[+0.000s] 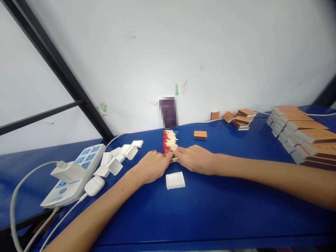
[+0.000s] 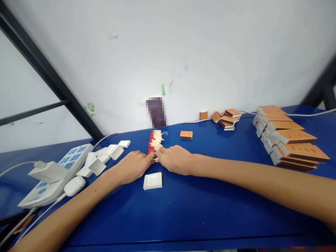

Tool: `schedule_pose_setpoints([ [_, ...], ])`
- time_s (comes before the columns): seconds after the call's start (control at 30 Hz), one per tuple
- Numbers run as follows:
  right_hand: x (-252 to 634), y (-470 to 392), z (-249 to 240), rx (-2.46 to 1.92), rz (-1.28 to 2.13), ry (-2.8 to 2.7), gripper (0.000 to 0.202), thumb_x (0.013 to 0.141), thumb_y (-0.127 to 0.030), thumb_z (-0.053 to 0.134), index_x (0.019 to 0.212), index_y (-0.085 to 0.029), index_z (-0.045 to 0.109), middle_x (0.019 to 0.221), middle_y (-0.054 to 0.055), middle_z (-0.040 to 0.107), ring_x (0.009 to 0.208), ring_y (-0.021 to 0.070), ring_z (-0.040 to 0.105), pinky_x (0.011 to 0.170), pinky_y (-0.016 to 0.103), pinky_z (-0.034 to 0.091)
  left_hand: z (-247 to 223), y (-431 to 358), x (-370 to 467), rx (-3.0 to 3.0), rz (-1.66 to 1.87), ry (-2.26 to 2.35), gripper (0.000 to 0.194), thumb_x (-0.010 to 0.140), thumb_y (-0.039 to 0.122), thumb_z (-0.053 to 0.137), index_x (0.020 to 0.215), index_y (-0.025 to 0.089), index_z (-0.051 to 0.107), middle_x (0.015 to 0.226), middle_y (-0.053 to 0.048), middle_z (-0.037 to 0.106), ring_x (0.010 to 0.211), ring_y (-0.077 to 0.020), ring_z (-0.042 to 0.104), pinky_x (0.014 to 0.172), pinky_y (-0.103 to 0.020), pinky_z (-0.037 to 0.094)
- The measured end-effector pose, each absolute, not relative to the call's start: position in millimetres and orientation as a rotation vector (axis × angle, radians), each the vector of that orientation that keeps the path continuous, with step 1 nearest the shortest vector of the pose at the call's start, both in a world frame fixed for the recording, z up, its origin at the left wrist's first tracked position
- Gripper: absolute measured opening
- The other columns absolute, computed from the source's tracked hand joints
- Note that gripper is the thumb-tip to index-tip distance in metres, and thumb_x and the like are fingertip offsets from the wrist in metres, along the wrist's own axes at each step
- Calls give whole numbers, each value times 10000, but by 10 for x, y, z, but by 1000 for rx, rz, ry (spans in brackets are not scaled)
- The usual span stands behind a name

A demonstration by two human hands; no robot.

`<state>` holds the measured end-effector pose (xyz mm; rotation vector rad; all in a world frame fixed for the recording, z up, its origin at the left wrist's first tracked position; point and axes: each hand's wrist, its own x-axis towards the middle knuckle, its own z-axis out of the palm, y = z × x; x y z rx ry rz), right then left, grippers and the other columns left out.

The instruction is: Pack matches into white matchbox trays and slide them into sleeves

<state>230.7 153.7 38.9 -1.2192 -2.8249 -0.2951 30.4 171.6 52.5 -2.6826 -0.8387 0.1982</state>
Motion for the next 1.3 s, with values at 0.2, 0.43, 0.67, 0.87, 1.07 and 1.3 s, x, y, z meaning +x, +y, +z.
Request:
schedule_pose_setpoints([
  [0.2,2319,1532,452,-1217,-185,-2846,289,1020,-303,305,1089,-129,525,994,103,652,679,181,635,504,295,299,565,1691,324,-2697,298,-863,211,968,178,323,1077,122,495,757,-117,678,652,-262,668,612,-339,488],
  [0.43,2360,1470,605,-1185,-22,-2823,241,1000,-303,352,948,-158,537,913,78,644,649,165,584,514,290,296,717,1574,278,-2721,308,-892,256,989,222,275,1123,130,473,730,-98,659,609,-270,634,553,-337,425],
  [0.67,2335,1175,759,-1101,325,-2829,266,992,-321,357,834,-185,522,817,44,632,648,153,548,576,283,352,882,1312,152,-2988,309,-904,264,1027,337,248,954,196,459,756,-39,631,616,-208,593,562,-306,369],
  [0.87,2272,1082,728,-1145,419,-2869,269,984,-292,372,835,-176,564,817,62,650,691,173,580,629,292,388,869,1274,164,-3072,279,-940,272,1014,357,318,915,196,515,800,-41,646,676,-201,614,613,-306,398],
  [1.07,2297,1130,699,-1120,499,-2814,328,973,-356,396,796,-173,602,761,63,645,674,166,566,596,278,360,877,1309,171,-3221,99,-926,215,956,317,467,841,195,603,826,-19,668,707,-162,604,622,-265,390],
  [1.3,2325,1132,821,-1103,743,-2770,231,879,-268,480,672,-176,525,611,-5,551,521,101,434,496,246,280,844,1437,122,-3519,53,-1091,231,809,129,528,952,180,702,664,22,640,557,-94,520,573,-216,379],
])
